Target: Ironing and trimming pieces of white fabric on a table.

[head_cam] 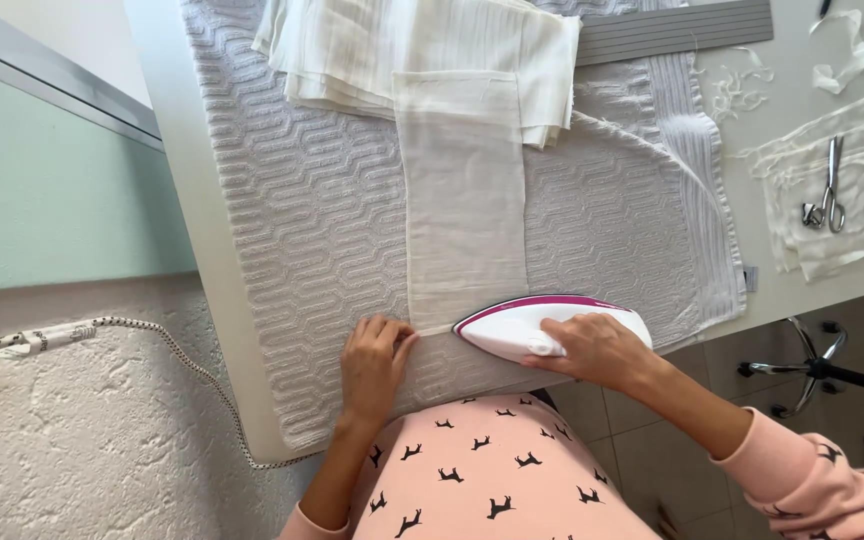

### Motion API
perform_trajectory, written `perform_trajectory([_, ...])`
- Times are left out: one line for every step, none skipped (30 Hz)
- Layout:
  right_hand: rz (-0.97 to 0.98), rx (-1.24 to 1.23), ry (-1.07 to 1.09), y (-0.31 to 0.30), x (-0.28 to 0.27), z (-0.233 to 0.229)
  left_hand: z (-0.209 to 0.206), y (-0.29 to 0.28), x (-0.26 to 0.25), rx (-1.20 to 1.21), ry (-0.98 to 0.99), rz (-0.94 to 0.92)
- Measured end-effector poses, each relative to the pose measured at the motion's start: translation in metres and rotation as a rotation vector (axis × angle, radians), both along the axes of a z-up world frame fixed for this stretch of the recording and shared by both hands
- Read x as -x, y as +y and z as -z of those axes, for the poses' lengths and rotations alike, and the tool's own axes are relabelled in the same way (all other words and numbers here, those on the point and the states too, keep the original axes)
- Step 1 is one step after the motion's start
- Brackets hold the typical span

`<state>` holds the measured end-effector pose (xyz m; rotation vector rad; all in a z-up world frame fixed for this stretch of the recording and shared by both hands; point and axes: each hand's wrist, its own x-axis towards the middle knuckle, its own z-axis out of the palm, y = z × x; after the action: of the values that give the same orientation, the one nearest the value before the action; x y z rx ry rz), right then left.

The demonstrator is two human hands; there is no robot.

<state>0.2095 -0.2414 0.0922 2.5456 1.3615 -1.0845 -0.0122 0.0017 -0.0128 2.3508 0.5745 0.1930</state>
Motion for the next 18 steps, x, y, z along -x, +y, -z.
perform_trajectory([-0.018,-0.007,0.002,0.004,0.002,-0.001,0.003,0.002,-0.002,0.024,0.053,0.007])
perform_trajectory([-0.036,-0.013,0.004,0.008,0.005,-0.002,0.006,0.004,-0.003,0.050,0.105,0.014])
perform_trajectory([-0.037,-0.012,0.007,0.008,0.008,-0.001,0.000,0.005,-0.005,0.050,0.109,0.014])
perform_trajectory([-0.033,-0.013,0.019,0.011,0.009,-0.001,-0.004,0.008,-0.010,0.050,0.199,0.038])
perform_trajectory([-0.029,-0.014,0.031,0.014,0.010,0.000,-0.009,0.011,-0.015,0.050,0.289,0.062])
perform_trajectory([-0.031,-0.016,0.030,0.016,0.012,0.000,-0.002,0.009,-0.016,0.049,0.289,0.060])
perform_trajectory([-0.029,-0.019,0.035,0.018,0.013,0.001,0.005,0.007,-0.017,0.037,0.328,0.063])
perform_trajectory([-0.024,-0.021,0.041,0.019,0.016,0.001,0.012,0.005,-0.017,0.026,0.370,0.069])
perform_trajectory([-0.023,-0.022,0.042,0.024,0.018,0.002,0.008,0.005,-0.017,0.026,0.371,0.070])
perform_trajectory([-0.037,-0.016,0.061,0.027,0.020,0.002,0.005,0.006,-0.018,0.044,0.370,0.057])
perform_trajectory([-0.050,-0.010,0.079,0.031,0.022,0.003,0.001,0.007,-0.019,0.062,0.368,0.045])
perform_trajectory([-0.045,-0.011,0.078,0.036,0.025,0.002,-0.004,0.010,-0.018,0.060,0.367,0.050])
perform_trajectory([-0.028,-0.008,0.095,0.040,0.029,0.002,-0.009,0.014,-0.016,0.103,0.334,0.042])
perform_trajectory([-0.016,-0.004,0.114,0.045,0.031,0.001,-0.014,0.016,-0.013,0.147,0.303,0.030])
perform_trajectory([-0.015,-0.006,0.113,0.048,0.035,0.003,-0.016,0.019,-0.010,0.146,0.302,0.031])
perform_trajectory([-0.002,-0.004,0.116,0.052,0.039,0.006,-0.018,0.022,-0.007,0.220,0.247,-0.064])
perform_trajectory([0.012,-0.003,0.118,0.055,0.043,0.008,-0.019,0.025,-0.003,0.295,0.191,-0.159])
perform_trajectory([0.014,-0.003,0.121,0.058,0.044,0.006,-0.025,0.028,-0.001,0.295,0.194,-0.157])
